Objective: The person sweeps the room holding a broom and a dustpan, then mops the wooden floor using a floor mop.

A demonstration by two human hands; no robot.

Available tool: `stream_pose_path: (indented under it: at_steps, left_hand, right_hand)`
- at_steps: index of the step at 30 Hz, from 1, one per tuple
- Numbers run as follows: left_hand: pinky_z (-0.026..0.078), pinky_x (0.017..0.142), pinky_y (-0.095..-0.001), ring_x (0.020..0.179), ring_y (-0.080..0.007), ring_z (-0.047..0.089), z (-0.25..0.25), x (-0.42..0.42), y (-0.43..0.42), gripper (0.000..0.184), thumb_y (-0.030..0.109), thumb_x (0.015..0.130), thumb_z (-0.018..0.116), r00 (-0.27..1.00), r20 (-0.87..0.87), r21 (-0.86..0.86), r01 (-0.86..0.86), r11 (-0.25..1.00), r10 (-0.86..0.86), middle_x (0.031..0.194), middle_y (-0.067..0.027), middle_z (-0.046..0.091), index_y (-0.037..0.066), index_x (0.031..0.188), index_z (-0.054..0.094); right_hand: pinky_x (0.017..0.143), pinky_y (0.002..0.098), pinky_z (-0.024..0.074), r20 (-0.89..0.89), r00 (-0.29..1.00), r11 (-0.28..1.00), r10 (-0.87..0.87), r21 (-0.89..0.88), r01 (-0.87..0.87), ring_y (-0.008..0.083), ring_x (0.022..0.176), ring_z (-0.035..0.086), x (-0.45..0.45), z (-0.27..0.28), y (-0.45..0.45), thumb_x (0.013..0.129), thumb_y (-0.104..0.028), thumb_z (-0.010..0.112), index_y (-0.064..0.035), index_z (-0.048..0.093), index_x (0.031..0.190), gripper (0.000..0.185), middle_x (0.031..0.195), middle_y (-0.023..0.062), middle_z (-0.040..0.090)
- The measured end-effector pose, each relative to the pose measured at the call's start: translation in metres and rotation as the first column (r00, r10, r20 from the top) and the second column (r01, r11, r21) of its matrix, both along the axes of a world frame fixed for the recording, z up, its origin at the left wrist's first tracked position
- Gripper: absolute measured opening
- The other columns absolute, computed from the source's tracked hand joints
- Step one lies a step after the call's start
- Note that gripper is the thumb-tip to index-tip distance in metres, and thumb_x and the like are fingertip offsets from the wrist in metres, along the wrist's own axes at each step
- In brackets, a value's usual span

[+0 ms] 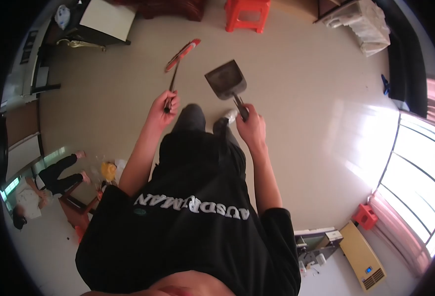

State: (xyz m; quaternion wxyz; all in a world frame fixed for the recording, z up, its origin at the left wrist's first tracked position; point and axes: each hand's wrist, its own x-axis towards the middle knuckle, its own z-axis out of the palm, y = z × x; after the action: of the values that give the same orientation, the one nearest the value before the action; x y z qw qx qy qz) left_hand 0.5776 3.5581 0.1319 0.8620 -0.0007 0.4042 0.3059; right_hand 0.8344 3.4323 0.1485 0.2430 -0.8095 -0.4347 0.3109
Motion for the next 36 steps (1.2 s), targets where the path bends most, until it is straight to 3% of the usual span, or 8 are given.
stream_pose_path:
  at_steps: [5, 10, 14, 18, 25, 29, 36]
  left_hand:
    - [0.031, 0.032, -0.0195, 0.040, -0.0110, 0.040, 0.001, 0.117, 0.013, 0.011, 0.009, 0.084, 0.039, 0.940, 0.337, -0.028, 0.069, 0.997, -0.055, 0.055, -0.0039, 0.043, 0.002, 0.079, 0.045]
    - [0.030, 0.031, -0.0198, 0.036, -0.0110, 0.037, 0.007, 0.222, 0.040, 0.014, 0.009, 0.085, 0.038, 0.841, 0.539, -0.157, 0.157, 0.975, -0.049, 0.054, -0.0048, 0.041, -0.001, 0.077, 0.044]
    - [0.029, 0.029, -0.0193, 0.035, -0.0110, 0.035, 0.023, 0.292, 0.068, 0.011, 0.008, 0.084, 0.038, 0.847, 0.523, -0.221, 0.247, 0.944, -0.099, 0.052, -0.0051, 0.041, -0.001, 0.081, 0.043]
    - [0.028, 0.029, -0.0197, 0.034, -0.0117, 0.034, 0.032, 0.359, 0.098, 0.011, 0.008, 0.084, 0.037, 0.823, 0.495, -0.187, 0.415, 0.891, -0.279, 0.052, -0.0059, 0.042, -0.001, 0.084, 0.042]
    - [0.027, 0.027, -0.0210, 0.033, -0.0123, 0.033, 0.035, 0.456, 0.145, 0.016, 0.010, 0.085, 0.035, 0.808, 0.484, -0.242, 0.492, 0.836, -0.336, 0.052, -0.0068, 0.042, -0.002, 0.079, 0.044]
    - [0.027, 0.027, -0.0209, 0.033, -0.0126, 0.033, 0.024, 0.510, 0.148, 0.016, 0.009, 0.084, 0.036, 0.781, 0.487, -0.230, 0.546, 0.805, -0.391, 0.052, -0.0072, 0.042, -0.003, 0.079, 0.044]
    - [0.028, 0.028, -0.0218, 0.032, -0.0139, 0.031, 0.045, 0.621, 0.161, 0.016, 0.010, 0.085, 0.036, 0.837, 0.461, -0.294, 0.457, 0.840, -0.294, 0.053, -0.0086, 0.042, -0.002, 0.088, 0.045]
  right_hand:
    - [0.056, 0.0467, 0.0442, 0.066, 0.979, 0.981, 0.191, -0.017, -0.191, 0.0378, 0.065, 0.058, 0.057, 0.003, 0.045, 0.078, -0.018, 0.055, -0.0086, 0.044, 0.099, 0.025, 0.067, 0.0171, 0.060]
    - [0.055, 0.0466, 0.0446, 0.133, 0.969, 0.978, 0.209, -0.002, -0.210, 0.0375, 0.063, 0.058, 0.122, -0.016, 0.081, 0.079, -0.017, 0.055, -0.0079, 0.044, 0.097, 0.023, 0.069, 0.0166, 0.060]
    - [0.056, 0.0462, 0.0456, 0.186, 0.952, 0.969, 0.244, -0.015, -0.245, 0.0374, 0.064, 0.058, 0.174, -0.021, 0.097, 0.079, -0.016, 0.054, -0.0080, 0.045, 0.096, 0.021, 0.071, 0.0157, 0.061]
    - [0.054, 0.0464, 0.0454, 0.197, 0.946, 0.966, 0.257, -0.029, -0.256, 0.0363, 0.061, 0.058, 0.231, -0.022, 0.123, 0.075, -0.010, 0.051, -0.0045, 0.042, 0.093, 0.020, 0.068, 0.0178, 0.059]
    - [0.053, 0.0442, 0.0460, 0.236, 0.959, 0.987, 0.157, -0.019, -0.157, 0.0355, 0.060, 0.058, 0.324, -0.013, 0.164, 0.075, -0.006, 0.048, -0.0034, 0.042, 0.091, 0.017, 0.066, 0.0170, 0.057]
    - [0.054, 0.0440, 0.0460, 0.233, 0.944, 0.972, 0.235, -0.027, -0.235, 0.0339, 0.062, 0.059, 0.380, -0.013, 0.169, 0.074, -0.006, 0.048, -0.0039, 0.042, 0.091, 0.018, 0.065, 0.0157, 0.057]
    - [0.053, 0.0431, 0.0470, 0.186, 0.935, 0.951, 0.303, 0.001, -0.309, 0.0331, 0.062, 0.060, 0.489, -0.014, 0.189, 0.072, -0.004, 0.049, -0.0039, 0.042, 0.092, 0.021, 0.067, 0.0165, 0.058]
